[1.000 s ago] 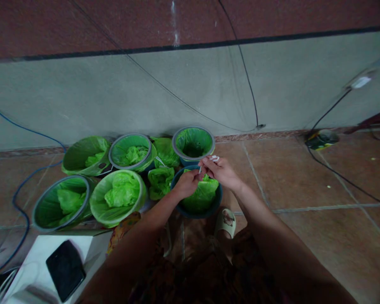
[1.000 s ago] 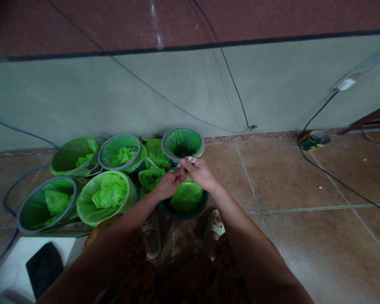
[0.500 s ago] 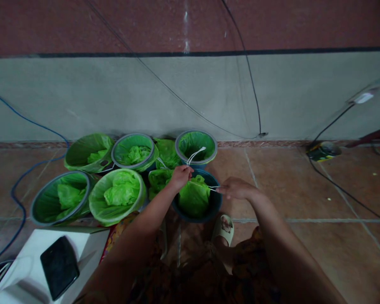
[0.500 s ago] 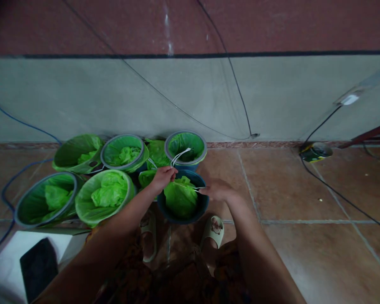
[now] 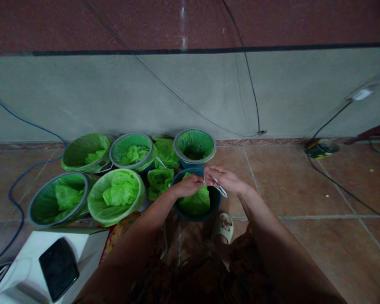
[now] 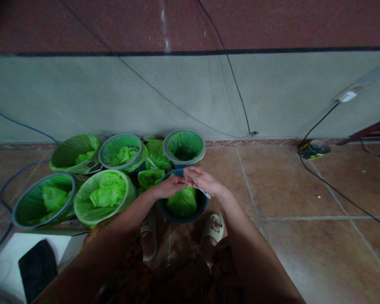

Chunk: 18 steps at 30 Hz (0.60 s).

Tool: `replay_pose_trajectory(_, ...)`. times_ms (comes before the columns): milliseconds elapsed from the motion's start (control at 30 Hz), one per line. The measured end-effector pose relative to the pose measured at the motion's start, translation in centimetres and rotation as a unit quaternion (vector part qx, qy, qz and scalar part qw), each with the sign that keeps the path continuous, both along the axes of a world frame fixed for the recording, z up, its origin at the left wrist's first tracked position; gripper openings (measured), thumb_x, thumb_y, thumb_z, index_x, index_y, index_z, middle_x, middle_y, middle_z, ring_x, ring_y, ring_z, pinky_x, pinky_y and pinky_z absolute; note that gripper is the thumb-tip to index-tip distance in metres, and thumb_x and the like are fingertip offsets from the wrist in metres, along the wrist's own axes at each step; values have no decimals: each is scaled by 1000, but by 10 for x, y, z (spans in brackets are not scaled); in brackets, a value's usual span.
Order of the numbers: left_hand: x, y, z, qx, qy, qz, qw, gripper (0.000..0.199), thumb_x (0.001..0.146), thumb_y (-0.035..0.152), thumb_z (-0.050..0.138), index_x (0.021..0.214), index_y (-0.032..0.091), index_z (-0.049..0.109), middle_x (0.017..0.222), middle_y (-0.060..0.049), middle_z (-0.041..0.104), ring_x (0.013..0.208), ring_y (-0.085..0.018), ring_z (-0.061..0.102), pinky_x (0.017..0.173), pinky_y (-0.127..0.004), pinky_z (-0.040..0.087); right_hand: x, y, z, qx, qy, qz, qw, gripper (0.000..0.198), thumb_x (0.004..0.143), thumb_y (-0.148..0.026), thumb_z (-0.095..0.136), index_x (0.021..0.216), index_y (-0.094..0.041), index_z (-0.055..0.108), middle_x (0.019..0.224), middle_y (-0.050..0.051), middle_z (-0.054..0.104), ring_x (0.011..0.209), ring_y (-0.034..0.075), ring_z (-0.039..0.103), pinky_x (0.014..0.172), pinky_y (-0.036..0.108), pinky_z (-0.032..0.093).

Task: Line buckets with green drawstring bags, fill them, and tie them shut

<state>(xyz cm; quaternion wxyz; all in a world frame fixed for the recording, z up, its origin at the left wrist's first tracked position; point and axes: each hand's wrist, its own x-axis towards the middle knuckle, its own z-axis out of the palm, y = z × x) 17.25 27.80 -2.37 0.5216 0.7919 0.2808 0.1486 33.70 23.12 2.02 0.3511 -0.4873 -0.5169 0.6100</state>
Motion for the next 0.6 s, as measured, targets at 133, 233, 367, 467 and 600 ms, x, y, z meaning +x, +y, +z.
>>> replay_pose_trajectory(133, 1, 1, 0, -23, 15, -29, 999, 24, 85, 29, 53, 90, 18, 74, 81, -1, 72, 80, -17, 63, 79, -27, 47, 1, 3, -6, 28, -9, -52, 998, 51, 81, -68, 54, 69, -18, 55, 57, -4, 49, 49, 8, 42, 47, 22, 32)
replay_pose_trajectory(233, 0, 3, -3, -9, 57, 55, 997, 32, 88, 32, 47, 80, 15, 73, 62, 1, 62, 62, -14, 55, 66, -24, 43, 2, 1, -10, -1, -51, -105, 993, 52, 80, -68, 54, 93, -18, 62, 71, -1, 59, 54, 9, 49, 46, 21, 33)
replay_pose_trajectory(367, -2, 9, -5, -23, 62, 105, 992, 38, 89, 33, 43, 71, 15, 71, 56, 2, 57, 57, -12, 50, 60, -23, 39, 4, -3, -23, -38, -117, -12, 992, 47, 75, -59, 65, 98, -19, 64, 67, -3, 58, 50, 8, 46, 43, 21, 30)
replay_pose_trajectory(467, -4, 13, -6, -41, 66, 153, 985, 41, 89, 33, 42, 64, 14, 69, 53, 1, 56, 56, -12, 50, 57, -23, 39, 4, -4, -34, -12, -188, 7, 982, 32, 68, -48, 72, 75, -17, 64, 53, -6, 49, 48, 7, 41, 45, 21, 29)
replay_pose_trajectory(600, -7, 16, -7, -76, 42, 187, 979, 30, 83, 31, 51, 76, 13, 74, 60, 0, 64, 58, -12, 55, 58, -23, 42, 8, -6, -35, 4, -204, 44, 978, 34, 76, -46, 62, 59, -17, 58, 50, -4, 49, 48, 7, 40, 47, 21, 30)
